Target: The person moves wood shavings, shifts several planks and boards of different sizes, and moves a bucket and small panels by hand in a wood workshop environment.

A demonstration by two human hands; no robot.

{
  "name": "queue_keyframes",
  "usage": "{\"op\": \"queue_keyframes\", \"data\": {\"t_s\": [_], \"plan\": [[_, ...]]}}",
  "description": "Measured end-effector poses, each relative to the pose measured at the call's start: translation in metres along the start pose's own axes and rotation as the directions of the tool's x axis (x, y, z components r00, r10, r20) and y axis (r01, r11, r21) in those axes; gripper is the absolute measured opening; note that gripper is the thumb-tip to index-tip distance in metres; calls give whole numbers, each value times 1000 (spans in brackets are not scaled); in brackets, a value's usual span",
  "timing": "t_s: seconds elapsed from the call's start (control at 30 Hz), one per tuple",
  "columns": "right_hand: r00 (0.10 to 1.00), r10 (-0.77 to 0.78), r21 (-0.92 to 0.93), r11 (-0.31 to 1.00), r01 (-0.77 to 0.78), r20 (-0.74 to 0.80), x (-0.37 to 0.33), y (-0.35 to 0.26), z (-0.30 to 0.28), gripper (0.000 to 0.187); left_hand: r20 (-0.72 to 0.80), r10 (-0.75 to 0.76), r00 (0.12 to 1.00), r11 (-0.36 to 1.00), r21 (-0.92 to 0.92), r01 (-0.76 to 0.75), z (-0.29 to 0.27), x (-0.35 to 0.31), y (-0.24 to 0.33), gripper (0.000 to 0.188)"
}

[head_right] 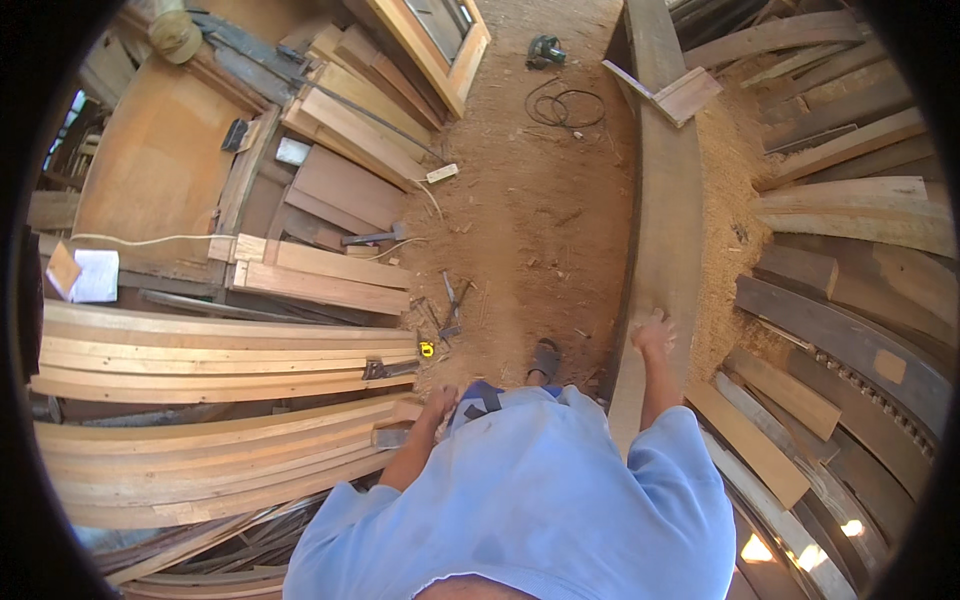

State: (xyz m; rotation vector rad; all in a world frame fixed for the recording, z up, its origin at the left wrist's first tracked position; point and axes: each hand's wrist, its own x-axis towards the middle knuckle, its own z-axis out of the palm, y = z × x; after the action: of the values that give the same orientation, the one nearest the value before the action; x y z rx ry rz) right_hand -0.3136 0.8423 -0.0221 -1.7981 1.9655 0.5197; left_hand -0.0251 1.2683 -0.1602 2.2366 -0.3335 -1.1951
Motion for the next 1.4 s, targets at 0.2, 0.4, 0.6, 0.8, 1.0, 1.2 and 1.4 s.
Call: {"op": "queue_keyframes", "data": {"t_s": [0.2, 0.4, 0.6, 0.8, 1.0, 1.2, 1.4], "plan": [[991, 122, 114, 985, -126, 46, 12, -12, 12, 75, 80, 54, 995, 982, -183, -38, -5, 53, 150, 35], [995, 90, 202, 976, -81, -34, 40, -48, -26, 76, 92, 37, 995, 997, 68, -44, -11, 166, 93, 40], [983, 171, 282, 948, -148, -60, 108, -86, -49, 86, 344, 52, 937, 983, 147, -108, -48, 203, 130, 45], [890, 451, 126, 881, -455, 63, 115, -170, -87, 95, 252, -36, 967, 945, 322, -49, -108, 310, 205, 43], [912, 368, 76, 919, -386, 182, 173, -153, -84, 76, 162, 75, 984, 995, 45, -84, -151, 411, 363, 29], [988, 155, 431, 890, -149, 20, 261, -172, -120, 62, 69, 157, 985, 987, -49, -154, -162, 486, 444, 28], [894, 210, 492, 871, 13, -395, 354, -282, -229, 69, 150, -29, 988, 1000, -3, 30, -153, 499, 435, 23]]}}
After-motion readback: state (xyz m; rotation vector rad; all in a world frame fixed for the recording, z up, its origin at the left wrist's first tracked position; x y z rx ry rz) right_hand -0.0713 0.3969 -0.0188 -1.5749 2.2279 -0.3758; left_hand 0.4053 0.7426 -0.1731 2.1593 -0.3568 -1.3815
